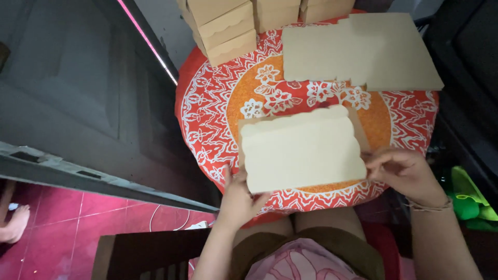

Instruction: Folding flat cardboard sheets into small boxes on a table.

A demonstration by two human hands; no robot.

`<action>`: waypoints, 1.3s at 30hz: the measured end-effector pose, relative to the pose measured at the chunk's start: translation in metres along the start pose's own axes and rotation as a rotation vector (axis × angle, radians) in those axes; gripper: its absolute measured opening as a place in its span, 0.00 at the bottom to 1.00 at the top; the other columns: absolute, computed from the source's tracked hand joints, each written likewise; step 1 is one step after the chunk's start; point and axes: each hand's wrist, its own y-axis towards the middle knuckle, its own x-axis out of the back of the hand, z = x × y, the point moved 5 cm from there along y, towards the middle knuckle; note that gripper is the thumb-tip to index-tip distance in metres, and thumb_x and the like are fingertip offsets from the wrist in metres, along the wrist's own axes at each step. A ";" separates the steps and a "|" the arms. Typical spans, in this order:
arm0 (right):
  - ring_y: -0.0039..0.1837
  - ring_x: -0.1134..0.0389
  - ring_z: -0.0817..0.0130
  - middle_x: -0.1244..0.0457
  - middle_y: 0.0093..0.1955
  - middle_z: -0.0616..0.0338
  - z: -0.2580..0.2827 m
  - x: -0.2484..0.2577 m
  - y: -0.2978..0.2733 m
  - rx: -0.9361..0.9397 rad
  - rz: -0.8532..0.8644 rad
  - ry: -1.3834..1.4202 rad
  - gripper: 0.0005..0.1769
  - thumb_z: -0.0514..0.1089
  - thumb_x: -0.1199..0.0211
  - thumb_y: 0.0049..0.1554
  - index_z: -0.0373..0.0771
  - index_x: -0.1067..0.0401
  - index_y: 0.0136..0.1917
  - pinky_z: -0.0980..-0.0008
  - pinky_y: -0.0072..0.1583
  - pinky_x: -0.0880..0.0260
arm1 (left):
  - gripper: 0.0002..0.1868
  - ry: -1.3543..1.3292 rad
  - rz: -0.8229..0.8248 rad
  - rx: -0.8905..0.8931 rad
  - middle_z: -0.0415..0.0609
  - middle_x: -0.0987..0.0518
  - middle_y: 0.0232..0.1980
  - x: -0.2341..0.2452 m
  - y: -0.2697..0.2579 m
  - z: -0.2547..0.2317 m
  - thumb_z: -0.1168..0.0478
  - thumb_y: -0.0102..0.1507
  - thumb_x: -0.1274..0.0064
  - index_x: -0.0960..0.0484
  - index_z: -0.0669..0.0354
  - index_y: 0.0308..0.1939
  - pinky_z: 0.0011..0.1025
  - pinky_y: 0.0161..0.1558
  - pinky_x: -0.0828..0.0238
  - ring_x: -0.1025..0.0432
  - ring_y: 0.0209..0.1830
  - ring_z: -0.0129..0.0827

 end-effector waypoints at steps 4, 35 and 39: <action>0.34 0.36 0.75 0.34 0.32 0.64 0.005 -0.010 -0.003 0.092 0.338 -0.016 0.09 0.48 0.30 0.53 0.46 0.22 0.32 0.75 0.39 0.40 | 0.15 0.019 -0.012 -0.278 0.57 0.19 0.48 -0.008 -0.010 -0.013 0.66 0.59 0.54 0.18 0.63 0.47 0.63 0.76 0.61 0.32 0.66 0.56; 0.55 0.30 0.70 0.29 0.57 0.54 0.001 -0.022 0.052 -0.414 -0.177 -0.009 0.20 0.39 0.33 0.55 0.33 0.24 0.61 0.70 0.60 0.28 | 0.09 -0.684 -0.071 0.363 0.35 0.14 0.33 0.000 0.066 0.045 0.55 0.59 0.33 0.08 0.56 0.36 0.19 0.30 0.34 0.28 0.31 0.13; 0.53 0.31 0.74 0.29 0.55 0.57 -0.005 -0.019 0.059 -0.424 -0.240 -0.039 0.18 0.40 0.34 0.57 0.33 0.24 0.60 0.75 0.56 0.30 | 0.09 -0.726 -0.148 0.478 0.37 0.14 0.33 0.003 0.080 0.044 0.54 0.57 0.32 0.10 0.56 0.32 0.21 0.34 0.29 0.24 0.34 0.17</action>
